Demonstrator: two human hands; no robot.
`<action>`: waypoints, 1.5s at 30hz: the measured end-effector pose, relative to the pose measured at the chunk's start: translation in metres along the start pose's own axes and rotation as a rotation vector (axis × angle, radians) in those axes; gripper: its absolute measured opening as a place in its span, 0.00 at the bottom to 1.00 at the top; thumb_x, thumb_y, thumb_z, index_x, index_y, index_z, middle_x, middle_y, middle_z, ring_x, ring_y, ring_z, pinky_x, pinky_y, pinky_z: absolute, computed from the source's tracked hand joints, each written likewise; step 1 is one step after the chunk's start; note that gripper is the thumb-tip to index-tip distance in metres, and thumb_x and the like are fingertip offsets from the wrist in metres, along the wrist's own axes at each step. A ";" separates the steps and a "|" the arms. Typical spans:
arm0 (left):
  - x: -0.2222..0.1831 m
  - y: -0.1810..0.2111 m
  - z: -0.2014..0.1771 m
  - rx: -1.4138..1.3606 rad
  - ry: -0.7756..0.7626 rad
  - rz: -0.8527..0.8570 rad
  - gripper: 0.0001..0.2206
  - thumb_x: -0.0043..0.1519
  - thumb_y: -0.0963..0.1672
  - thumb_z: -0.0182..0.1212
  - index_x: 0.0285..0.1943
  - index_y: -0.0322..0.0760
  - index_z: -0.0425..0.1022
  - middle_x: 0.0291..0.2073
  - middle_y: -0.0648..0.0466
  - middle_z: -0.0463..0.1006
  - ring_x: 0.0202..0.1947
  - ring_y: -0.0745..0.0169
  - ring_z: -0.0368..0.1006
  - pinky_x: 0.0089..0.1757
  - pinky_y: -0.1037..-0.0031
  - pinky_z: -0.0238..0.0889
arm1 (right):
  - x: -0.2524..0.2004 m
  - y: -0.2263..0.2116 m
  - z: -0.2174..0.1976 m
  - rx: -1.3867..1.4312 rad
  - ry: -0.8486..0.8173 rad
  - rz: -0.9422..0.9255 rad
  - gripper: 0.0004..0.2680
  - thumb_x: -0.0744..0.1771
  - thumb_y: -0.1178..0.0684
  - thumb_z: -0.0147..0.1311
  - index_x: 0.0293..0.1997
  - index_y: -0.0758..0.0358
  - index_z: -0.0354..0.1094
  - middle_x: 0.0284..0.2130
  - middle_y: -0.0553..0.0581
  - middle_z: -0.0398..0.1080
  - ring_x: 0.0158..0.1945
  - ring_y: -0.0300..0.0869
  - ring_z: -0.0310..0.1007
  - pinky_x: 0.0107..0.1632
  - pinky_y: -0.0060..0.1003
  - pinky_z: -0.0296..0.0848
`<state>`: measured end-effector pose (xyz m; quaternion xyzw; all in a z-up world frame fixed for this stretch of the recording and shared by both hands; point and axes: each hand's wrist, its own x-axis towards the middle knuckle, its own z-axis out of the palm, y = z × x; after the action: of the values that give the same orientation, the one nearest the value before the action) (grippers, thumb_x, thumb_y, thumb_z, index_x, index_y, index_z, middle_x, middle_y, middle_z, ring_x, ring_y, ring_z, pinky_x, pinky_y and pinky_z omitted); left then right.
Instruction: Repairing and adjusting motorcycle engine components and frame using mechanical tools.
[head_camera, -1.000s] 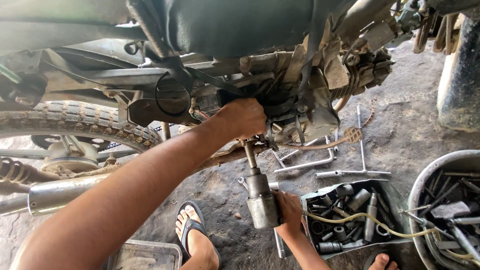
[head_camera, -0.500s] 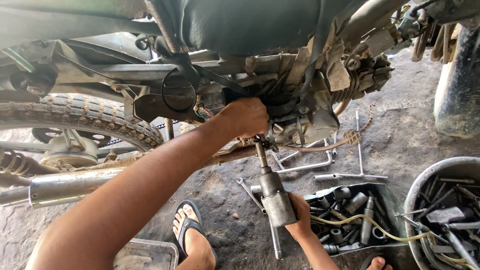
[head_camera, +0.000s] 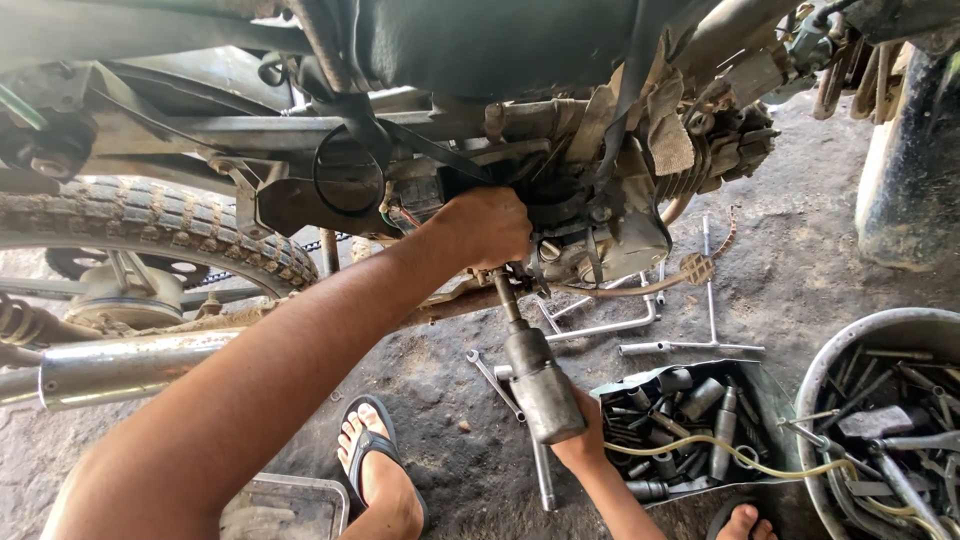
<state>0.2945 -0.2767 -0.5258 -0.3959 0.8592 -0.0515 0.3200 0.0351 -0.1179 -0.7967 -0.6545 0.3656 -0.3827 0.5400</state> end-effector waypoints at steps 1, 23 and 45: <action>0.001 0.001 0.002 -0.004 0.001 -0.002 0.04 0.62 0.44 0.65 0.34 0.46 0.80 0.34 0.58 0.83 0.41 0.58 0.80 0.39 0.69 0.77 | 0.000 -0.013 0.001 -0.002 -0.003 0.001 0.13 0.62 0.55 0.65 0.49 0.67 0.74 0.35 0.58 0.81 0.35 0.41 0.83 0.38 0.35 0.82; -0.001 0.001 0.001 0.156 -0.041 0.042 0.05 0.62 0.44 0.66 0.33 0.46 0.79 0.33 0.63 0.83 0.39 0.65 0.80 0.39 0.70 0.74 | 0.011 -0.047 0.006 0.016 0.073 0.024 0.10 0.63 0.50 0.60 0.44 0.63 0.72 0.29 0.59 0.75 0.32 0.50 0.74 0.35 0.47 0.73; 0.001 0.031 0.000 -0.170 0.009 -0.129 0.05 0.52 0.42 0.71 0.35 0.42 0.82 0.36 0.56 0.83 0.38 0.57 0.80 0.34 0.66 0.75 | 0.021 -0.059 0.003 -0.590 0.082 -0.276 0.14 0.58 0.51 0.62 0.44 0.61 0.70 0.29 0.58 0.72 0.35 0.53 0.74 0.43 0.48 0.69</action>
<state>0.2740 -0.2567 -0.5373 -0.4757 0.8347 -0.0007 0.2773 0.0506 -0.1267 -0.7365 -0.8100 0.3900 -0.3561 0.2549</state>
